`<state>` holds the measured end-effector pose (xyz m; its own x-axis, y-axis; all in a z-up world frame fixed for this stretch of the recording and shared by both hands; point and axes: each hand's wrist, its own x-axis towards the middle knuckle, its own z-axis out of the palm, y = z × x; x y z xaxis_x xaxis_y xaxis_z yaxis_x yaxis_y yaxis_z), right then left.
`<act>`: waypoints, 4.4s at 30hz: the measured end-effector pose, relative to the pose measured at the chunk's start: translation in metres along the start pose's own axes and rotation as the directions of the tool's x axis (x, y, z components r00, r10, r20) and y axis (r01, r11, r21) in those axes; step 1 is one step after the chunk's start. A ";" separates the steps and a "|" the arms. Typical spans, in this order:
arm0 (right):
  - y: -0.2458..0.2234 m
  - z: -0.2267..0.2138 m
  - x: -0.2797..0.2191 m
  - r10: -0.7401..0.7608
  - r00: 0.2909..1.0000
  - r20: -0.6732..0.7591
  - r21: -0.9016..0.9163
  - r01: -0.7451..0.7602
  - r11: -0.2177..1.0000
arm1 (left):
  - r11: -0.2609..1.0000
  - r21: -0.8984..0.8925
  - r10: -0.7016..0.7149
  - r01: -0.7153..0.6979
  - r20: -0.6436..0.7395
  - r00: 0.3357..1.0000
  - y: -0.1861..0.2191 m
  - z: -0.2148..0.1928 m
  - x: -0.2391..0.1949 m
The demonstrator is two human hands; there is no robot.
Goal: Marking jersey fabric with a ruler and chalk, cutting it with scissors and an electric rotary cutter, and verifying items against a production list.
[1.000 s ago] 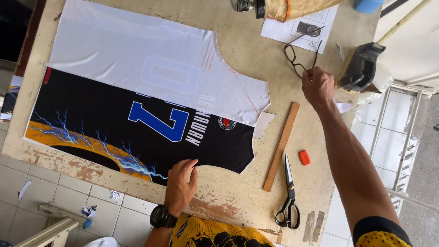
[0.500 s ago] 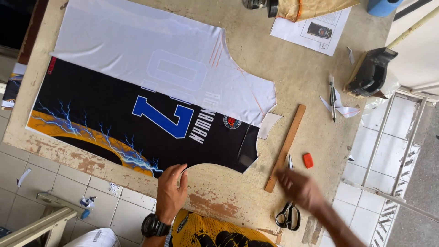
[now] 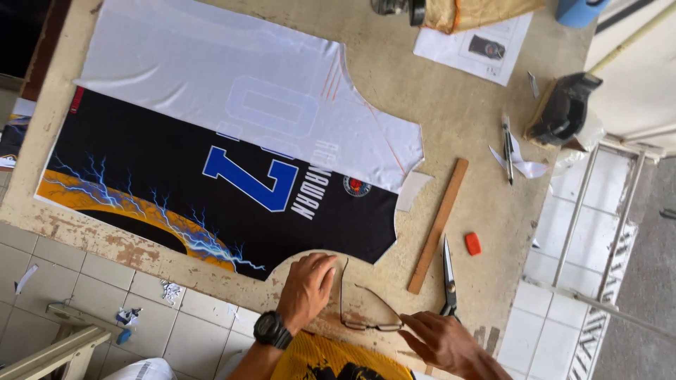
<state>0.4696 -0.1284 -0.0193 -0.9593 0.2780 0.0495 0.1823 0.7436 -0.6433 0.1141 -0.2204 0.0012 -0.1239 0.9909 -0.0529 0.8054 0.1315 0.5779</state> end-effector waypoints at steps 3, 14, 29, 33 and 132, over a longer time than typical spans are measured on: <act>0.025 -0.074 0.061 0.300 0.953 -0.052 0.078 -0.295 0.952 | 0.998 -0.060 -0.036 0.030 -0.092 0.995 0.001 -0.008 -0.001; 0.240 -0.313 0.429 0.747 0.611 -0.262 0.248 -0.705 0.664 | 0.987 -0.123 -0.132 0.101 -0.280 0.951 -0.004 -0.069 0.045; 0.232 -0.283 0.360 0.693 0.674 -0.257 0.383 -0.587 0.713 | 0.988 -0.057 0.129 -0.146 -0.232 0.964 -0.008 -0.048 0.140; 0.209 -0.295 0.305 0.622 0.756 -0.204 0.282 -0.563 0.777 | 0.986 0.022 0.166 -0.164 -0.188 0.968 -0.001 -0.042 0.197; 0.183 -0.279 0.170 0.416 0.785 -0.459 -0.114 -0.517 0.849 | 0.902 0.021 0.428 -0.431 0.097 0.899 0.079 0.079 0.260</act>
<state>0.3996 0.2245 0.0845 -0.5780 0.8068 0.1224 0.6749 0.5570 -0.4840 0.1915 0.0498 -0.0315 0.2896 0.9496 0.1204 0.7918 -0.3083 0.5272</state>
